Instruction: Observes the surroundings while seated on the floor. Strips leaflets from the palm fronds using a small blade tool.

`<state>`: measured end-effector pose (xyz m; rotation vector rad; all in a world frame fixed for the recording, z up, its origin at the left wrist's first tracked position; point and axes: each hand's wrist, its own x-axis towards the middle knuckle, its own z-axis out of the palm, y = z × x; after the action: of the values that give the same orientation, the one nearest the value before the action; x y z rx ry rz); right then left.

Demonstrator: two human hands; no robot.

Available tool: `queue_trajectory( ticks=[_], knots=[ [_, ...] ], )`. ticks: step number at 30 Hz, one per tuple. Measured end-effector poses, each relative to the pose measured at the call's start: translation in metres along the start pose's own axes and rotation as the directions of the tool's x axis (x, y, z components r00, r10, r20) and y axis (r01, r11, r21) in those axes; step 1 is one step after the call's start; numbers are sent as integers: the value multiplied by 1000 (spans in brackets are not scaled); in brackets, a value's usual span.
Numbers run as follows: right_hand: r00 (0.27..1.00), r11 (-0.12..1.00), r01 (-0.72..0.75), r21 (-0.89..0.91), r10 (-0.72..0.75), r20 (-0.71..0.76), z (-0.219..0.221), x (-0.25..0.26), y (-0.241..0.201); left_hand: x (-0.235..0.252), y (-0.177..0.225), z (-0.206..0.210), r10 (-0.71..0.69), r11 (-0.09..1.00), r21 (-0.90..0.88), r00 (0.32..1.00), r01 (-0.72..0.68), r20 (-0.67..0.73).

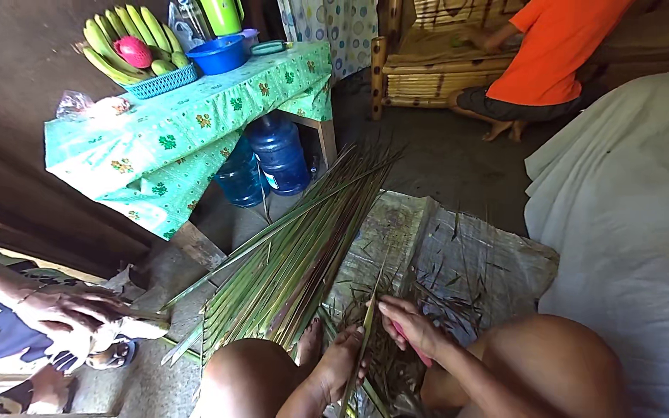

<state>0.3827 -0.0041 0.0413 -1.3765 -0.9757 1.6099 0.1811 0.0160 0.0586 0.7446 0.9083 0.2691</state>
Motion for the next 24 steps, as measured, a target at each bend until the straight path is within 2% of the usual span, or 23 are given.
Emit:
queue_trajectory(
  ticks=[2,5,8,10,11,13,16,19,22,24],
  knots=[
    [998,999,18,-28,-20,-66,-5,1,-2,-1,-1,1,-7,1000,19,1000,7,-6],
    [992,942,116,-316,-124,-5,-5,-7,-4,-1,-1,1,-10,1000,6,999,10,-34],
    [938,749,347,-564,-272,216,10,-21,0,0,1,3,-1,1000,-18,995,-1,-102],
    [893,579,438,-687,-371,257,17,-23,5,0,2,5,11,1000,-14,991,-12,-136],
    [888,523,426,-738,-399,230,16,-20,6,0,1,5,22,1000,-10,992,-23,-128],
    [925,508,310,-803,-356,132,4,-12,3,0,-1,4,28,1000,-1,994,-28,-103],
    [948,594,195,-780,-317,-4,-13,-5,-2,-1,-1,1,26,1000,16,994,-24,-102],
    [948,646,279,-710,-303,96,1,-17,-7,3,1,1,36,999,24,984,-32,-175],
    [896,531,426,-732,-361,259,24,-23,4,2,2,4,29,1000,17,973,-26,-227],
    [908,479,383,-790,-352,227,21,-16,7,1,0,5,16,1000,8,977,-15,-212]
  ],
)
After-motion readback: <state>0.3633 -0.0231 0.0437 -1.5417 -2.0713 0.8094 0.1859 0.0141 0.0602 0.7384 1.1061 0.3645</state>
